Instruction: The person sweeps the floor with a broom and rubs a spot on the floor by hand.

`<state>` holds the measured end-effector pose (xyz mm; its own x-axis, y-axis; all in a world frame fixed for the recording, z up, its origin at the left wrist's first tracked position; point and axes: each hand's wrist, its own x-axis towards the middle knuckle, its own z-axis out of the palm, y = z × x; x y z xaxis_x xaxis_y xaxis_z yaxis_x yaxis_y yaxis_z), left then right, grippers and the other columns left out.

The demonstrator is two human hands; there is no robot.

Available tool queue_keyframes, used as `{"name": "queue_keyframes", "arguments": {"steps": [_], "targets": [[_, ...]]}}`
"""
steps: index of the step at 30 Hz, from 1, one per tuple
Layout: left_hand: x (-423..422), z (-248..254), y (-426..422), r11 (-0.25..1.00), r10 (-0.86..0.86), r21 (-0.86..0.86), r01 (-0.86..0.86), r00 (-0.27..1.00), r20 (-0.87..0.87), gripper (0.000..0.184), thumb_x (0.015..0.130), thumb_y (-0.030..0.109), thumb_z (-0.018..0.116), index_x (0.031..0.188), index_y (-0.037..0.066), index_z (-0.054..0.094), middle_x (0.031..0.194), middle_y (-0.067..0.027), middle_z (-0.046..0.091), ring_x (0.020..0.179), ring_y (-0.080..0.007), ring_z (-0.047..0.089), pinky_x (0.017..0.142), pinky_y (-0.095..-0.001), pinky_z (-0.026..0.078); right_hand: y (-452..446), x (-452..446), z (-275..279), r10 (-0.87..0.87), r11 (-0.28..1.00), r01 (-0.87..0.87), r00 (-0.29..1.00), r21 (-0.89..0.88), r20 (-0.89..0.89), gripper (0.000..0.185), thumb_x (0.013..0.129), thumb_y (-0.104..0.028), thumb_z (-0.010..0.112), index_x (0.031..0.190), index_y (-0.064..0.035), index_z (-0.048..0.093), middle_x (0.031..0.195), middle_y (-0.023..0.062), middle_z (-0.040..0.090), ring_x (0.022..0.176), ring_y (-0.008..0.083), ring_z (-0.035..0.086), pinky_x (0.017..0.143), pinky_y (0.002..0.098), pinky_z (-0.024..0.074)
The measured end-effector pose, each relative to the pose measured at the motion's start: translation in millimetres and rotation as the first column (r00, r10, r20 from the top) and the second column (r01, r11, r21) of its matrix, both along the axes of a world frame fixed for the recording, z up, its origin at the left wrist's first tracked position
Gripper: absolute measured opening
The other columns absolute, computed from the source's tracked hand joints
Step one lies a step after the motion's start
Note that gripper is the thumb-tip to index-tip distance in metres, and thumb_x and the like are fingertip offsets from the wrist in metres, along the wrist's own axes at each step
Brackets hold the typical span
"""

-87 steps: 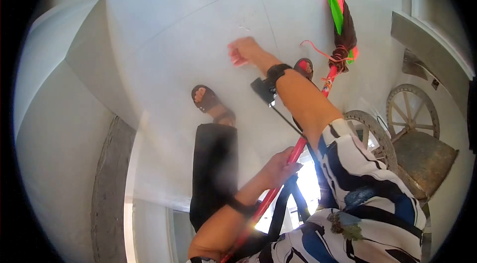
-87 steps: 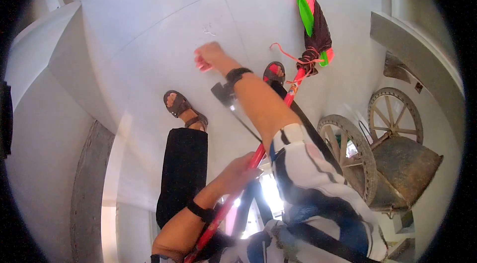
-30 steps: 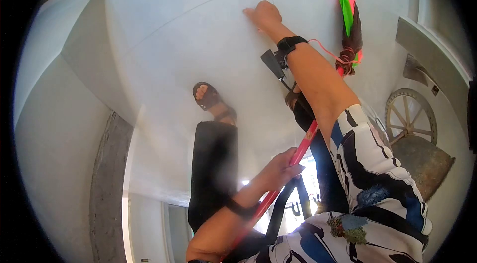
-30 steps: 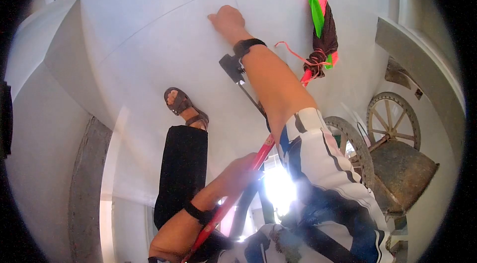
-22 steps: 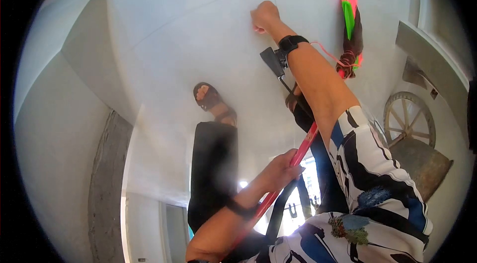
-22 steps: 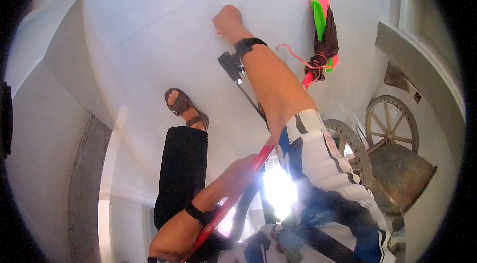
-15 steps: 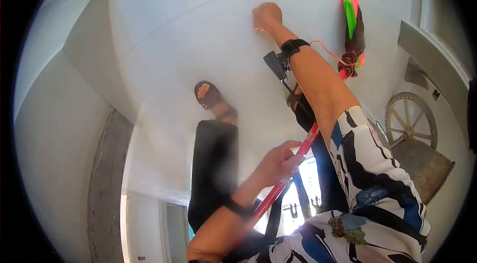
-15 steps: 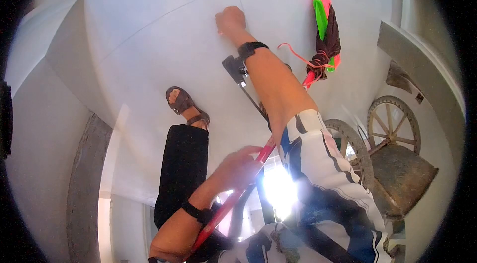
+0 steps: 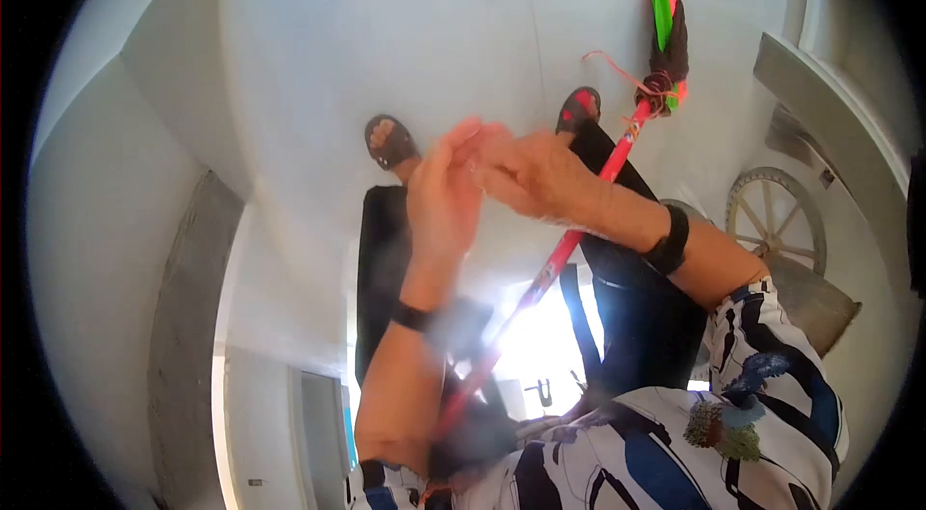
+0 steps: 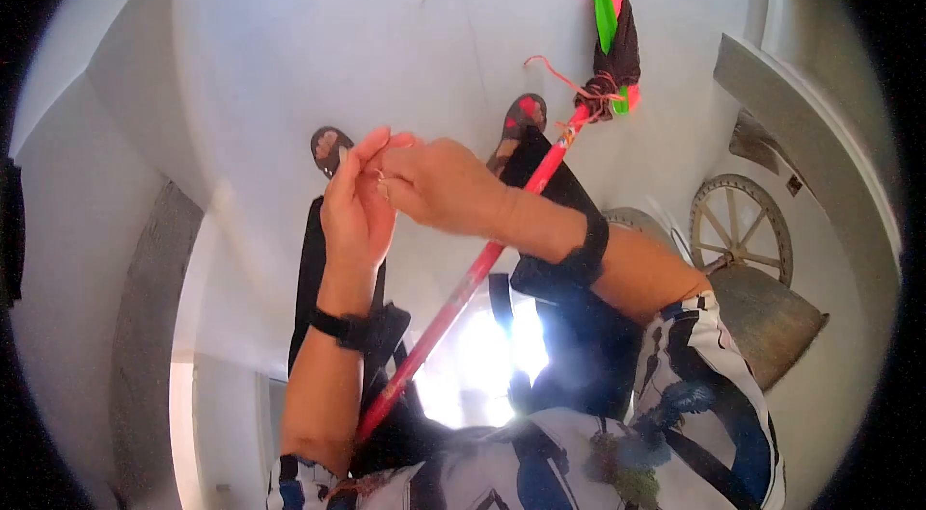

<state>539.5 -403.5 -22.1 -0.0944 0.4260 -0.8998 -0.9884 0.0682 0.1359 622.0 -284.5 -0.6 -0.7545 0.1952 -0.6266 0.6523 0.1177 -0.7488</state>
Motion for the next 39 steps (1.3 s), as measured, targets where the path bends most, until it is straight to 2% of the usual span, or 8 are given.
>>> {"name": "queue_keyframes", "arguments": {"steps": [8, 20, 23, 25, 27, 29, 31, 39], "targets": [[-2.6, 9.4, 6.6, 0.921, 0.128, 0.308, -0.24, 0.931, 0.341, 0.044, 0.097, 0.031, 0.028, 0.112, -0.002, 0.053, 0.108, -0.0211, 0.058, 0.107, -0.0331, 0.053, 0.097, -0.0446, 0.038, -16.8, -7.6, 52.1, -0.056, 0.979, 0.034, 0.992, 0.199, 0.109, 0.014, 0.083, -0.017, 0.055, 0.079, -0.0036, 0.057, 0.072, 0.0142, 0.058, 0.064, 0.0325, 0.058, 0.054, 0.0384, 0.0458], [-5.2, 14.1, 8.2, 0.955, 0.08, 0.255, -0.149, 0.961, 0.265, 0.043, 0.097, 0.031, 0.028, 0.109, -0.001, 0.055, 0.104, -0.0207, 0.06, 0.104, -0.033, 0.055, 0.092, -0.0437, 0.042, -13.7, -14.2, 51.0, -0.098, 0.957, 0.03, 0.969, 0.287, 0.226, 0.024, 0.081, -0.029, 0.059, 0.075, -0.0054, 0.057, 0.061, 0.0138, 0.057, 0.057, 0.0332, 0.058, 0.051, 0.0415, 0.0449], [-8.6, 11.6, 2.9, 0.975, 0.092, 0.172, -0.141, 0.96, 0.266, 0.037, 0.095, 0.026, 0.034, 0.108, -0.001, 0.054, 0.104, -0.0195, 0.059, 0.101, -0.0311, 0.056, 0.087, -0.042, 0.044, 8.4, -13.7, 51.6, -0.114, 0.993, 0.111, 0.989, 0.04, 0.096, 0.03, 0.082, -0.031, 0.058, 0.071, -0.0033, 0.057, 0.057, 0.0128, 0.056, 0.052, 0.0292, 0.057, 0.049, 0.0376, 0.0441], [-8.1, 3.4, -3.4, 0.967, 0.098, 0.204, -0.15, 0.965, 0.244, 0.039, 0.096, 0.028, 0.031, 0.107, -0.001, 0.055, 0.103, -0.0191, 0.06, 0.1, -0.032, 0.056, 0.088, -0.0433, 0.043, 36.5, -21.2, 47.2, -0.278, 0.912, 0.373, 0.869, -0.172, 0.409, 0.032, 0.082, -0.03, 0.057, 0.068, -0.0007, 0.056, 0.056, 0.0118, 0.056, 0.05, 0.0243, 0.056, 0.049, 0.0339, 0.0435], [-7.8, 0.9, -11.1, 0.963, 0.1, 0.222, -0.153, 0.967, 0.234, 0.042, 0.097, 0.03, 0.028, 0.107, 0.0, 0.056, 0.102, -0.0186, 0.061, 0.1, -0.0328, 0.056, 0.09, -0.0445, 0.043, 57.3, -15.5, 6.7, -0.278, 0.949, 0.313, 0.885, -0.037, 0.373, 0.026, 0.084, -0.021, 0.056, 0.067, -0.0017, 0.053, 0.054, 0.0031, 0.053, 0.048, 0.0075, 0.049, 0.046, 0.0249, 0.0395], [-7.1, 0.2, -16.2, 0.962, 0.083, 0.24, -0.133, 0.975, 0.207, 0.042, 0.097, 0.029, 0.027, 0.107, 0.0, 0.056, 0.101, -0.0178, 0.062, 0.099, -0.033, 0.057, 0.089, -0.0451, 0.042, 70.3, -0.8, -63.1, -0.2, 0.974, 0.162, 0.945, 0.161, 0.258, 0.026, 0.084, -0.023, 0.054, 0.07, -0.0008, 0.054, 0.058, 0.0085, 0.057, 0.05, 0.0166, 0.055, 0.048, 0.0312, 0.0432], [-5.3, 2.1, -15.2, 0.957, 0.08, 0.255, -0.138, 0.971, 0.226, 0.042, 0.097, 0.029, 0.027, 0.106, 0.0, 0.056, 0.1, -0.0181, 0.062, 0.098, -0.0329, 0.058, 0.089, -0.0448, 0.043, 79.6, 8.2, -135.5, 0.056, 0.787, -0.229, 0.951, 0.573, 0.303, 0.025, 0.084, -0.024, 0.052, 0.075, -0.0009, 0.055, 0.067, 0.0157, 0.061, 0.062, 0.0297, 0.06, 0.055, 0.0407, 0.046], [-2.3, 15.9, -15.7, 0.974, -0.021, 0.228, -0.022, 0.983, 0.184, 0.043, 0.097, 0.026, 0.025, 0.105, -0.003, 0.056, 0.096, -0.0196, 0.063, 0.094, -0.0313, 0.06, 0.086, -0.0434, 0.045, 107.4, -15.5, -245.5, 0.207, 0.637, -0.529, 0.818, 0.561, 0.537, 0.015, 0.079, -0.008, 0.045, 0.081, -0.002, 0.06, 0.085, 0.0169, 0.063, 0.08, 0.0328, 0.062, 0.061, 0.0414, 0.0501]]}}
